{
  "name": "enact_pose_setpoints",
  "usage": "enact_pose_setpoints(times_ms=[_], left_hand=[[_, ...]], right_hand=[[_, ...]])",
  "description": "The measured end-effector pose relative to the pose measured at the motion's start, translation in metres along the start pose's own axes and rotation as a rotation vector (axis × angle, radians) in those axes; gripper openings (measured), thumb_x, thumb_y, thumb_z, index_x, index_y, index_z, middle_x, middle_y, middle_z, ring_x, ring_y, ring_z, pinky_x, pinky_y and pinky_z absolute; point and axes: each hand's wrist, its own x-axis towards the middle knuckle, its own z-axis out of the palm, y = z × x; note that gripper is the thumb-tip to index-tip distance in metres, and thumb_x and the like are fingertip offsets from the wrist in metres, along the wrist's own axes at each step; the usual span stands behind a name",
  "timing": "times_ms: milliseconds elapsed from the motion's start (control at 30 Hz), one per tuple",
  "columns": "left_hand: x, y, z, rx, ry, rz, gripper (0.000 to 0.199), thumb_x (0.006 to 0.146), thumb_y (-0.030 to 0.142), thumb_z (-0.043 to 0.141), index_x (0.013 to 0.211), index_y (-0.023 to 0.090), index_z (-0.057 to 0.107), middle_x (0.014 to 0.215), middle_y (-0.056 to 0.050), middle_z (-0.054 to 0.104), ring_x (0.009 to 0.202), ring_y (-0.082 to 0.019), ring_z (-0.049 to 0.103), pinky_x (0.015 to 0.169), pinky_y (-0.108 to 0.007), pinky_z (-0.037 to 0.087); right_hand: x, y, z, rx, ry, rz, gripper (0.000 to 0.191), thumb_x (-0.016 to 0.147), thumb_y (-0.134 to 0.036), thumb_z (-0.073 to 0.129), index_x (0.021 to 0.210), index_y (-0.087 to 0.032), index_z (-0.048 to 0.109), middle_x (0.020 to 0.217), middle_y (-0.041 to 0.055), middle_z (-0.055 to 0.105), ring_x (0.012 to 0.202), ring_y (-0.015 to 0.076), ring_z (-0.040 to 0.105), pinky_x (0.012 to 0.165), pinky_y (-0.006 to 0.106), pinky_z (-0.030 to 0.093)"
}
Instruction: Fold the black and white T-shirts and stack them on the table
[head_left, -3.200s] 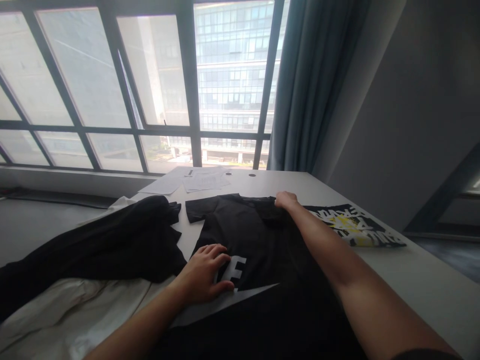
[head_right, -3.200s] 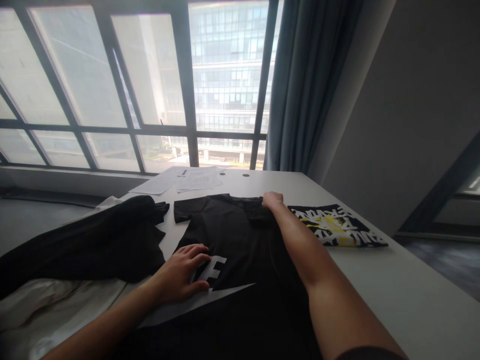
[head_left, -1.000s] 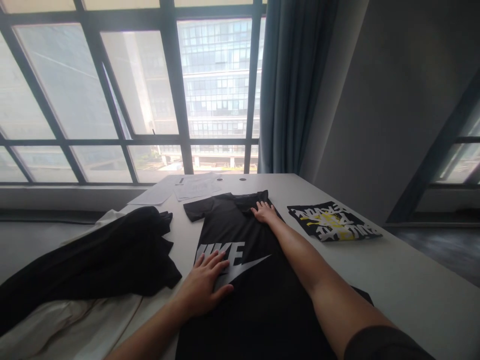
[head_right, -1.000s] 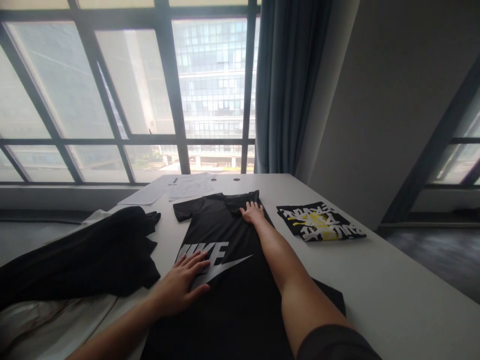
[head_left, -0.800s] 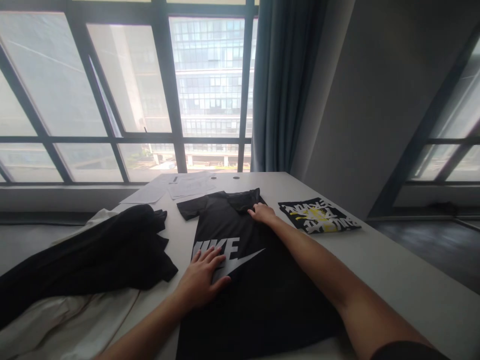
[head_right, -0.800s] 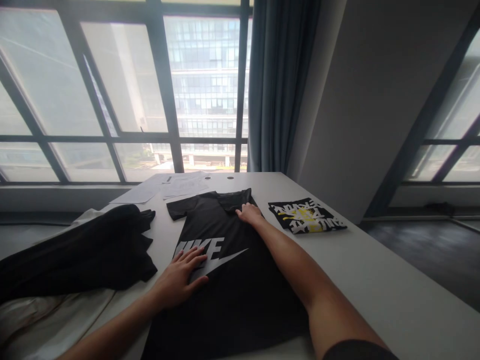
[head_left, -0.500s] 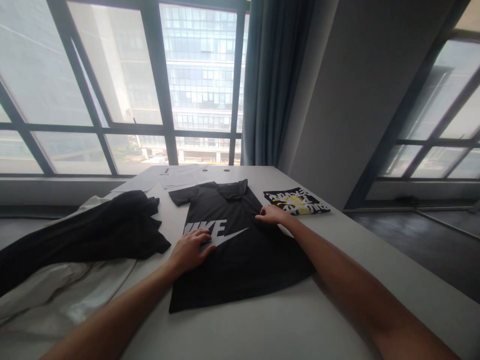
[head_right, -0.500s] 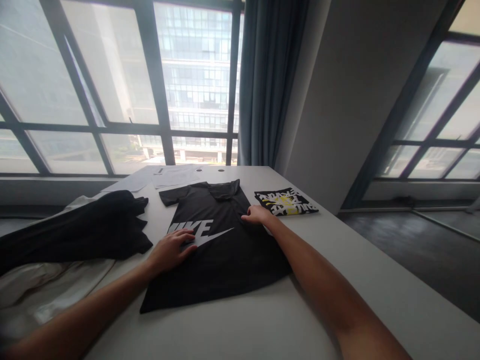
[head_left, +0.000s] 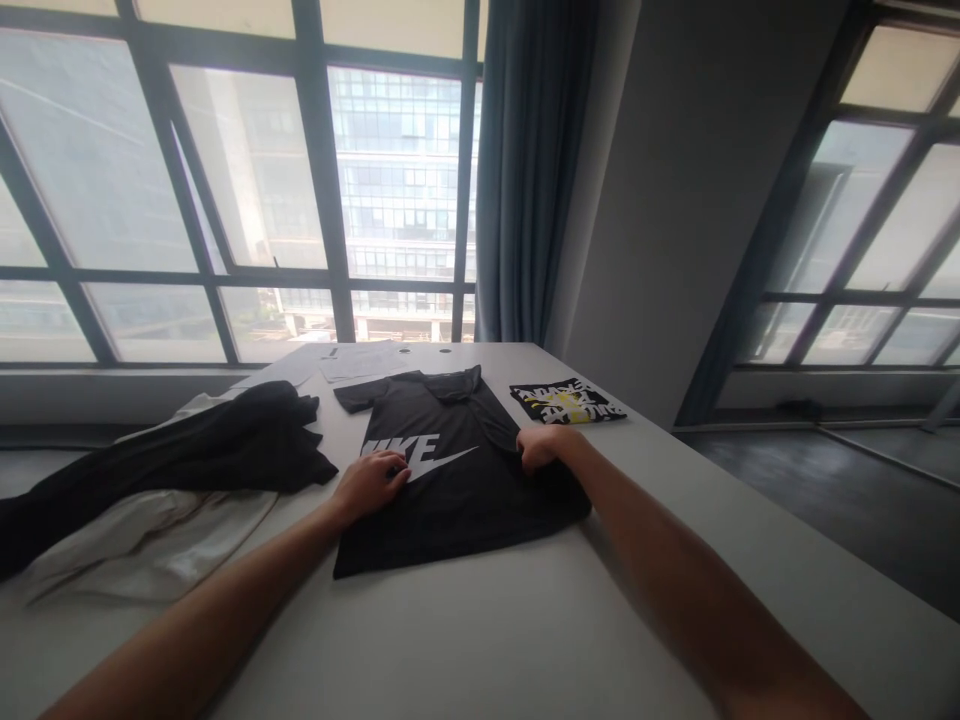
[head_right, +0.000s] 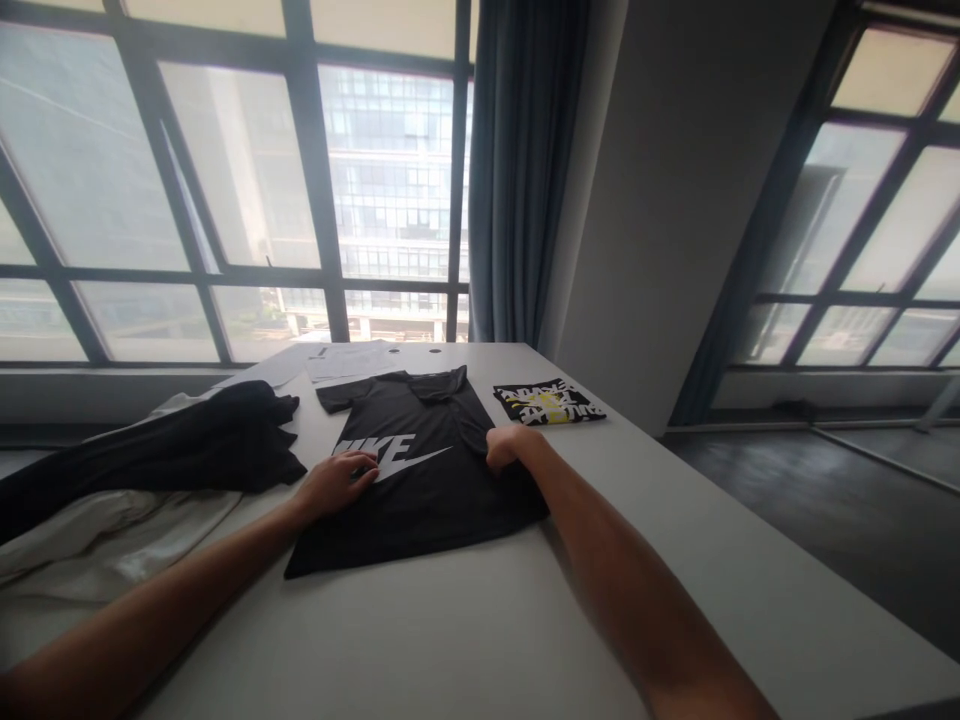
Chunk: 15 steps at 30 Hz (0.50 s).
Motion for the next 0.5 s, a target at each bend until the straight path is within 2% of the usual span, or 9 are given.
enact_pose_setpoints(times_ms=[100, 200, 400, 500], left_hand=[[0.001, -0.002, 0.000, -0.010, 0.006, 0.015, 0.031, 0.091, 0.043, 0.048, 0.100, 0.026, 0.072, 0.124, -0.004, 0.069, 0.113, -0.026, 0.063, 0.098, -0.042, 0.049], [0.002, -0.002, 0.001, -0.012, 0.011, 0.018, 0.030, 0.091, 0.042, 0.049, 0.100, 0.025, 0.072, 0.123, -0.005, 0.069, 0.113, -0.027, 0.063, 0.098, -0.043, 0.049], [0.003, -0.004, 0.002, -0.002, -0.002, 0.018, 0.029, 0.090, 0.041, 0.049, 0.101, 0.026, 0.071, 0.125, -0.004, 0.068, 0.114, -0.027, 0.062, 0.099, -0.042, 0.049], [0.004, -0.007, 0.005, -0.005, -0.005, 0.011, 0.029, 0.089, 0.041, 0.050, 0.100, 0.026, 0.071, 0.124, -0.004, 0.068, 0.113, -0.026, 0.063, 0.099, -0.042, 0.049]], right_hand=[[-0.010, -0.016, -0.003, 0.079, 0.091, -0.126, 0.047, 0.067, -0.018, 0.072, 0.114, -0.020, 0.070, 0.112, 0.0071, 0.071, 0.101, 0.0249, 0.067, 0.074, 0.025, 0.051], [-0.019, -0.030, -0.005, 0.136, 0.155, -0.178, 0.061, 0.069, -0.017, 0.068, 0.129, -0.021, 0.059, 0.121, 0.0091, 0.067, 0.106, 0.0241, 0.065, 0.076, 0.024, 0.051], [-0.031, -0.045, -0.006, 0.112, 0.078, -0.203, 0.065, 0.070, -0.014, 0.068, 0.134, -0.017, 0.055, 0.128, 0.0133, 0.063, 0.112, 0.0268, 0.063, 0.084, 0.026, 0.051], [-0.038, -0.047, -0.010, 0.136, 0.097, -0.238, 0.066, 0.072, -0.016, 0.067, 0.137, -0.016, 0.051, 0.127, 0.0135, 0.063, 0.113, 0.0264, 0.062, 0.087, 0.027, 0.050]])
